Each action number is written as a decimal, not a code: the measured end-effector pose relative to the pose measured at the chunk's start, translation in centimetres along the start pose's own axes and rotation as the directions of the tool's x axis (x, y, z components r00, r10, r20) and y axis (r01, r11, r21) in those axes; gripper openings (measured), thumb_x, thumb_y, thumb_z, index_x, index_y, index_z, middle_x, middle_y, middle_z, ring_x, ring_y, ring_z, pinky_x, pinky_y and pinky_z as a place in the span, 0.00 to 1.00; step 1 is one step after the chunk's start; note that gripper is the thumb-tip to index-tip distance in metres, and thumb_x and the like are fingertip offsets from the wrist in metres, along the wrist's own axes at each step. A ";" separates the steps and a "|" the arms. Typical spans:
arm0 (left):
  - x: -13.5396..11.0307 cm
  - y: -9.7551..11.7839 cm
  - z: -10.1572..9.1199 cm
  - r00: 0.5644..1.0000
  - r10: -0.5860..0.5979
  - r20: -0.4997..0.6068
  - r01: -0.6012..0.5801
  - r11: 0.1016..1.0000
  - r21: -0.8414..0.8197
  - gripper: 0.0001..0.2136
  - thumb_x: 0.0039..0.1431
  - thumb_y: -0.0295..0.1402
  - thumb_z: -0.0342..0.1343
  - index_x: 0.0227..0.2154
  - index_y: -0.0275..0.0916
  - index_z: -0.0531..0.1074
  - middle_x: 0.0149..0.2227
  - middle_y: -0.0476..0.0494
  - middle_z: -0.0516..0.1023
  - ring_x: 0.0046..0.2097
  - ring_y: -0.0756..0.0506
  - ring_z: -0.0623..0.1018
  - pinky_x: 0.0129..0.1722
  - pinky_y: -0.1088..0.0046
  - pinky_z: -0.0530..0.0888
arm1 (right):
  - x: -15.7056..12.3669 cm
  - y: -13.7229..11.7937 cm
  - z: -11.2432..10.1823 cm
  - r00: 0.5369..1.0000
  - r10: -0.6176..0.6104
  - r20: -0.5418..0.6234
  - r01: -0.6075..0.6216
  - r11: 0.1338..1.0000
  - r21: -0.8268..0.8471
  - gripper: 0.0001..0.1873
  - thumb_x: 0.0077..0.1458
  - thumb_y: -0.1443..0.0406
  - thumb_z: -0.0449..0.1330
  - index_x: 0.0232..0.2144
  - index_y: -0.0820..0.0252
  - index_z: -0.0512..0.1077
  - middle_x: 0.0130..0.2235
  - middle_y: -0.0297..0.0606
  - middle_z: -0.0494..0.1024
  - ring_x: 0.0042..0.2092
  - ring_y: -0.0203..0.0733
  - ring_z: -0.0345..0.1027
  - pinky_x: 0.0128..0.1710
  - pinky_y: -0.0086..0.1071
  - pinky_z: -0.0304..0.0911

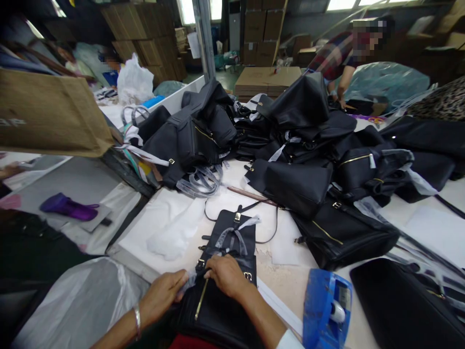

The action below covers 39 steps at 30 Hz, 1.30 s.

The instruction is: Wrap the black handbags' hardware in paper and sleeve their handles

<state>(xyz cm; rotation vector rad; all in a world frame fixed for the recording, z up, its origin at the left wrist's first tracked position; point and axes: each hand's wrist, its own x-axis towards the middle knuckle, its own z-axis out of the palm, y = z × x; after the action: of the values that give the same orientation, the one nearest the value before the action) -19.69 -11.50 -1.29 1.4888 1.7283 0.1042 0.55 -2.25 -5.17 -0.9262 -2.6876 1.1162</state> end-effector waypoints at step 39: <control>10.5 5.3 0.2 0.988 -0.017 0.153 -0.055 0.889 0.455 0.17 0.62 0.36 0.40 0.31 0.37 0.75 0.33 0.36 0.80 0.37 0.40 0.78 0.35 0.69 0.66 | 1.7 6.3 1.8 0.983 0.101 -0.156 -0.094 0.994 0.048 0.03 0.54 0.65 0.59 0.33 0.57 0.72 0.39 0.36 0.70 0.43 0.42 0.64 0.42 0.33 0.60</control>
<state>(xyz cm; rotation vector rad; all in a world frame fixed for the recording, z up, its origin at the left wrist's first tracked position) -14.88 -1.09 -4.04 1.7970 1.6829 -0.4301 1.77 1.07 -10.89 -1.1009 -2.5087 1.0621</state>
